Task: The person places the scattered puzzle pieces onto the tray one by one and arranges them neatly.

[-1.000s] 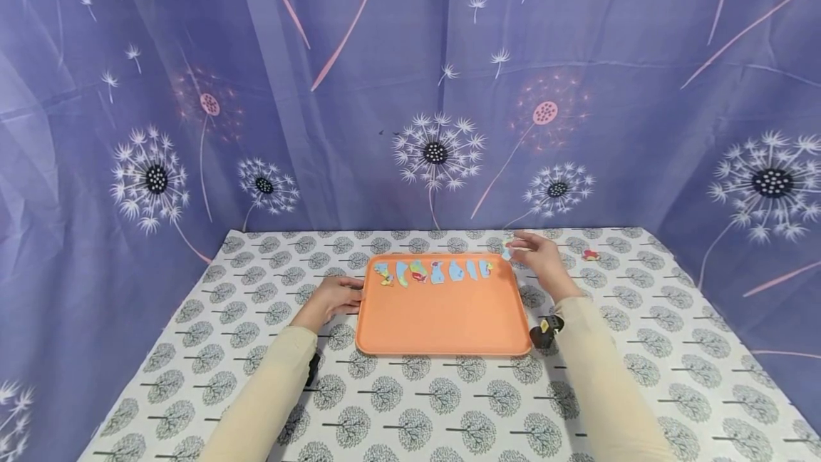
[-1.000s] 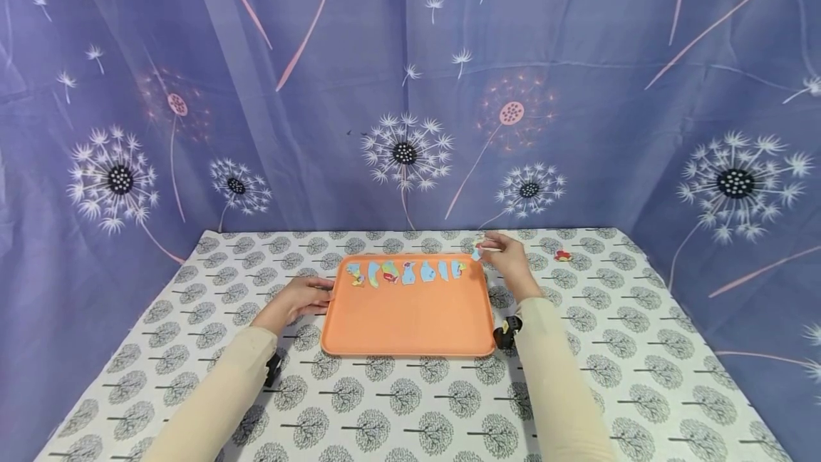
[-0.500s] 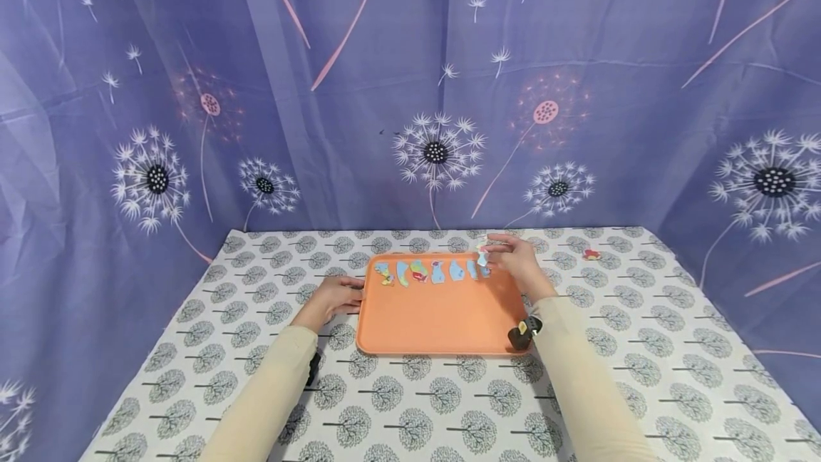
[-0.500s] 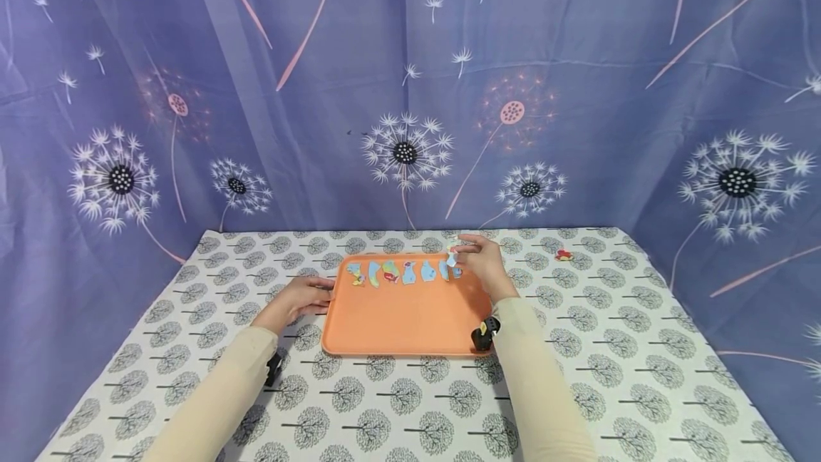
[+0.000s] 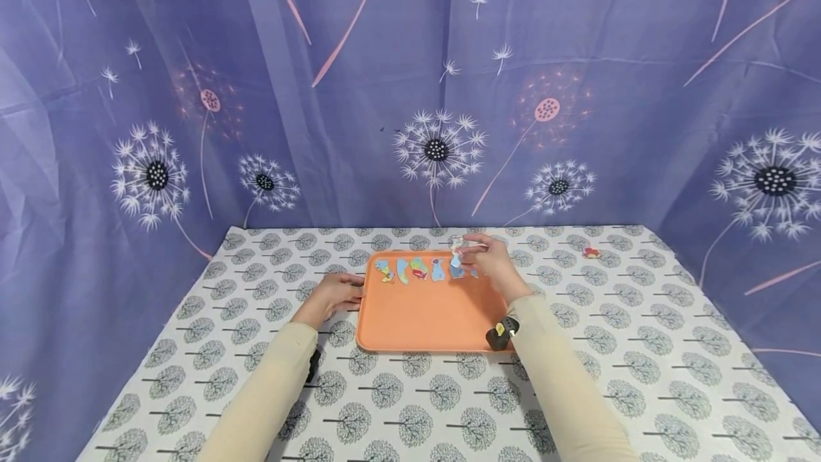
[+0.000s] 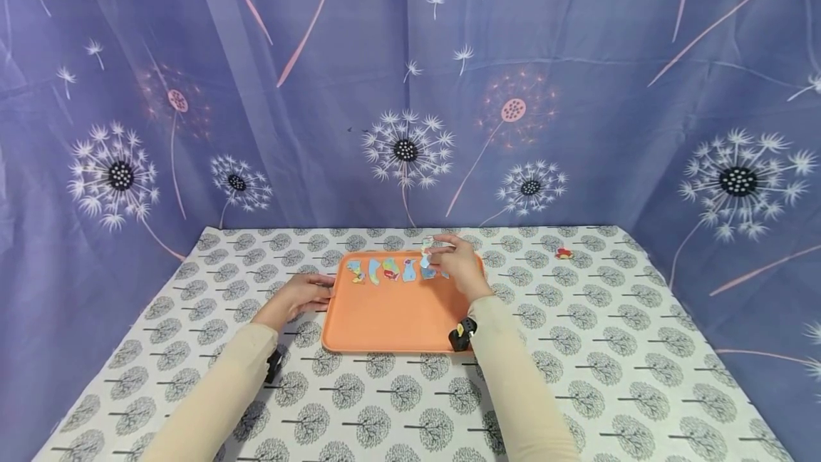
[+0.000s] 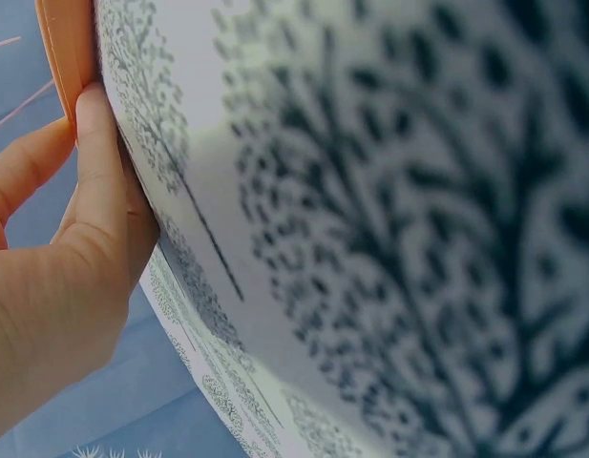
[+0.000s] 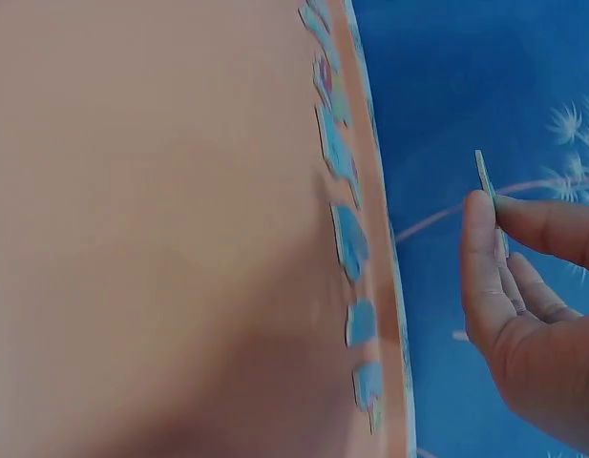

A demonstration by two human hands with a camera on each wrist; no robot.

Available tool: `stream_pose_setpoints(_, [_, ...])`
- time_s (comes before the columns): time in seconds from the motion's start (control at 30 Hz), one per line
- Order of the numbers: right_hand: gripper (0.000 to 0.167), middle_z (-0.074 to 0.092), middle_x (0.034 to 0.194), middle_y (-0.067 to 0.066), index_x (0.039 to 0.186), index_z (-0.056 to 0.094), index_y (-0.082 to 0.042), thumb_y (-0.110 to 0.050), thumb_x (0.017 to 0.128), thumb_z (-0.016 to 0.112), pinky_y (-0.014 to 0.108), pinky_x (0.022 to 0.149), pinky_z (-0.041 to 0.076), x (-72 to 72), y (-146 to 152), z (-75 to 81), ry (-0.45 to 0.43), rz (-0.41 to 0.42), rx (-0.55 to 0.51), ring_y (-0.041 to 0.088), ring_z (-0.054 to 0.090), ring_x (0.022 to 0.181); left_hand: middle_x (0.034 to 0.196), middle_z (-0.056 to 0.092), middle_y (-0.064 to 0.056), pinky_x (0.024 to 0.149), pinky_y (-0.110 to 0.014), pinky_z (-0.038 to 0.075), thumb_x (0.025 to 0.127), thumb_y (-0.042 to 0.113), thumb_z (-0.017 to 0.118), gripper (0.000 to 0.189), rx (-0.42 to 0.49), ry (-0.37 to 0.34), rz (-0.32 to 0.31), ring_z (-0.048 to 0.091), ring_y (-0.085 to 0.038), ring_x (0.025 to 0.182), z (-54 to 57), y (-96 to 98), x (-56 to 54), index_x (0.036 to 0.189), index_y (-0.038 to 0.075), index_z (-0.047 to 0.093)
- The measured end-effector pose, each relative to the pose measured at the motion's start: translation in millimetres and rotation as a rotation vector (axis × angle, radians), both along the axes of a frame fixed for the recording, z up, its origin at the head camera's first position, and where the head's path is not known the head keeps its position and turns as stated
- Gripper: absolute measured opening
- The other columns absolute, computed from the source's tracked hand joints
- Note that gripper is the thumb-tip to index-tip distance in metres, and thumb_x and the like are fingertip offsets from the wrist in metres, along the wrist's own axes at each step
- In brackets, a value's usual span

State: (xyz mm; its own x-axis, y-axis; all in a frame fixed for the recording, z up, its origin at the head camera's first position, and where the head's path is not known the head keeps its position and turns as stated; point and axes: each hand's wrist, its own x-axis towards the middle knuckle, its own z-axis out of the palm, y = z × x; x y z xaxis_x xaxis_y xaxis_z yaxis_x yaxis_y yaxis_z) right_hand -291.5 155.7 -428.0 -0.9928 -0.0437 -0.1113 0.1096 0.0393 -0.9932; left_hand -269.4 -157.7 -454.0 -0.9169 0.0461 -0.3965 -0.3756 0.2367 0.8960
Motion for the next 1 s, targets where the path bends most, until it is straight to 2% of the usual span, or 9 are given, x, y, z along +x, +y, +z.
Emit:
stream_pose_setpoints(0.2, [0.054,0.058,0.121,0.032,0.137,0.045,0.006,0.016,0.085,0.058,0.039,0.088,0.058,0.5,-19,-0.3,-0.018,0.006,-0.026,0.016,0.068,0.079,0.085,0.068,-0.014,0.069,-0.028,0.062,0.087,-0.001,0.068,0.04,0.007,0.001,0.011,0.067,-0.015,0.067,0.2,-0.5,-1.9,0.126,-0.003,0.059])
stream_pose_setpoints(0.3, [0.053,0.06,0.118,0.031,0.134,0.048,0.006,0.018,0.084,0.058,0.039,0.083,0.06,0.2,-29,-1.3,-0.025,0.008,-0.038,0.017,0.068,0.075,0.085,0.068,-0.014,0.069,-0.028,0.062,0.087,-0.001,0.067,0.039,0.006,0.006,0.008,0.067,-0.015,0.067,-0.4,-0.8,-1.7,0.125,-0.004,0.059])
stream_pose_setpoints(0.4, [0.055,0.058,0.12,0.032,0.135,0.047,0.005,0.018,0.083,0.059,0.039,0.081,0.061,0.6,-38,-1.9,-0.022,0.039,-0.03,0.017,0.069,0.076,0.084,0.068,-0.013,0.068,-0.028,0.062,0.087,-0.002,0.067,0.039,0.001,0.006,0.006,0.067,-0.015,0.066,-1.6,-0.7,-1.2,0.125,-0.004,0.059])
stream_pose_setpoints(0.63, [0.057,0.058,0.122,0.03,0.137,0.046,0.002,0.013,0.084,0.062,0.052,0.09,0.055,2.4,-59,0.6,-0.075,0.131,-0.027,0.03,0.07,0.084,0.085,0.068,-0.015,0.068,-0.028,0.062,0.087,-0.002,0.067,0.038,-0.006,0.003,0.012,0.067,-0.016,0.068,-1.9,0.3,-0.3,0.124,-0.004,0.06])
stream_pose_setpoints(0.83, [0.052,0.062,0.11,0.026,0.134,0.048,0.003,0.014,0.085,0.061,0.046,0.089,0.057,-1.3,-74,-5.3,-0.136,0.177,-0.07,0.027,0.069,0.082,0.089,0.069,-0.017,0.07,-0.03,0.062,0.087,-0.002,0.067,0.039,-0.004,-0.006,0.01,0.068,-0.017,0.069,-0.3,1.3,-1.1,0.125,-0.004,0.06])
stream_pose_setpoints(1.0, [0.049,0.062,0.108,0.027,0.133,0.048,0.004,0.014,0.086,0.059,0.045,0.089,0.057,-3.7,-85,-12.9,-0.178,0.222,-0.108,0.028,0.069,0.082,0.087,0.069,-0.016,0.069,-0.029,0.062,0.087,-0.002,0.067,0.038,-0.006,-0.013,0.011,0.068,-0.016,0.067,0.8,0.3,-1.1,0.125,-0.004,0.06])
